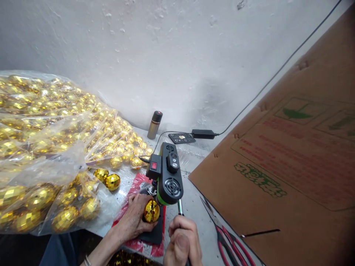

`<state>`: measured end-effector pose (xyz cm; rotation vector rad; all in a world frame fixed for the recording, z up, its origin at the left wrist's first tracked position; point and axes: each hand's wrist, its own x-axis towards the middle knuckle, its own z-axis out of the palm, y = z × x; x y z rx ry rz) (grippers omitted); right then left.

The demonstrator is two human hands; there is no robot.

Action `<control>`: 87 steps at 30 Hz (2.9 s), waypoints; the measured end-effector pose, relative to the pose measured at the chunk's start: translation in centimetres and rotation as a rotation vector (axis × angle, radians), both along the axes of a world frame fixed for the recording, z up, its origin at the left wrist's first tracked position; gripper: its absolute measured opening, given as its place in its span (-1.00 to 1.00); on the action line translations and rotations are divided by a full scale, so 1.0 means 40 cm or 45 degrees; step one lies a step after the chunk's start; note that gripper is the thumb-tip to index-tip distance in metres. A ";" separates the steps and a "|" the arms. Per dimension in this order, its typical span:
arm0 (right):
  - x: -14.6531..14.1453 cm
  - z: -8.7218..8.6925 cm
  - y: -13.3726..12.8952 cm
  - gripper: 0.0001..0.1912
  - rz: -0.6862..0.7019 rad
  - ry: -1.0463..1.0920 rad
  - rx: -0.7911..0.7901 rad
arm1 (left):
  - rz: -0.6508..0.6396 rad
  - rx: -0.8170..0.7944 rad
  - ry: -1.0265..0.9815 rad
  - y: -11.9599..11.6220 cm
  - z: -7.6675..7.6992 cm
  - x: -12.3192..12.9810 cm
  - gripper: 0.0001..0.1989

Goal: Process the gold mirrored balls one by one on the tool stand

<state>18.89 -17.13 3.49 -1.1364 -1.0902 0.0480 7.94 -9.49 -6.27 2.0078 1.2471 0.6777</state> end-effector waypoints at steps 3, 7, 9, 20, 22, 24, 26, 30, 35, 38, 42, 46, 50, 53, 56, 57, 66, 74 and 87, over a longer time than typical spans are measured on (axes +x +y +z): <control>0.015 -0.016 0.020 -0.57 0.003 -0.073 0.122 | 0.005 -0.012 0.005 0.000 0.005 0.000 -0.50; 0.034 -0.031 0.049 -0.58 -0.001 -0.184 0.274 | 0.029 -0.056 0.015 -0.001 0.019 0.004 -0.47; 0.038 -0.034 0.057 -0.59 -0.005 -0.201 0.313 | 0.034 -0.061 0.006 -0.002 0.024 0.005 -0.46; 0.053 -0.048 0.067 -0.65 0.050 -0.265 0.371 | 0.028 0.021 -0.016 0.010 -0.009 0.010 -0.39; 0.052 -0.050 0.072 -0.65 0.056 -0.250 0.394 | 0.019 0.029 -0.017 0.012 -0.014 0.009 -0.37; 0.051 -0.053 0.077 -0.64 0.057 -0.243 0.407 | 0.021 0.032 -0.019 0.013 -0.016 0.009 -0.37; 0.052 -0.058 0.079 -0.65 0.062 -0.237 0.417 | 0.025 0.031 -0.022 0.013 -0.017 0.009 -0.36; 0.061 -0.083 0.071 -0.65 0.081 -0.261 0.379 | 0.021 0.043 -0.036 0.012 -0.016 0.011 -0.37; 0.065 -0.137 0.058 -0.67 0.078 -0.323 0.301 | 0.064 -0.010 -0.031 0.007 -0.006 0.012 -0.36; 0.065 -0.170 0.066 -0.66 0.047 -0.306 0.309 | 0.039 -0.024 -0.034 0.004 0.003 0.009 -0.36; 0.079 -0.167 0.069 -0.65 0.107 -0.402 0.344 | 0.040 -0.030 -0.054 0.006 0.007 0.008 -0.38; 0.097 -0.048 0.045 -0.65 0.127 -0.326 0.177 | 0.063 0.016 -0.072 0.007 0.001 0.014 -0.37; 0.103 0.098 0.035 -0.64 0.220 -0.258 0.006 | -0.024 0.066 -0.019 -0.023 -0.007 -0.015 -0.28; 0.097 0.129 0.042 -0.63 0.212 -0.242 0.007 | -0.139 0.161 0.039 -0.050 0.004 -0.075 -0.07; 0.087 0.103 0.045 -0.64 0.210 -0.269 0.095 | 0.050 0.306 0.132 -0.036 0.049 -0.140 -0.22; 0.085 0.091 0.045 -0.65 0.210 -0.280 0.109 | 0.201 0.337 0.213 -0.019 0.071 -0.157 -0.37; 0.087 0.062 0.044 -0.68 0.257 -0.324 0.147 | 0.568 0.107 0.777 0.122 0.148 -0.189 -0.58; 0.080 0.072 0.040 -0.68 0.249 -0.327 0.122 | 0.239 -0.393 -0.685 0.068 0.056 -0.085 -0.40; 0.071 0.105 0.034 -0.70 0.240 -0.375 0.173 | 0.213 -0.032 -0.429 0.000 -0.007 -0.019 -0.35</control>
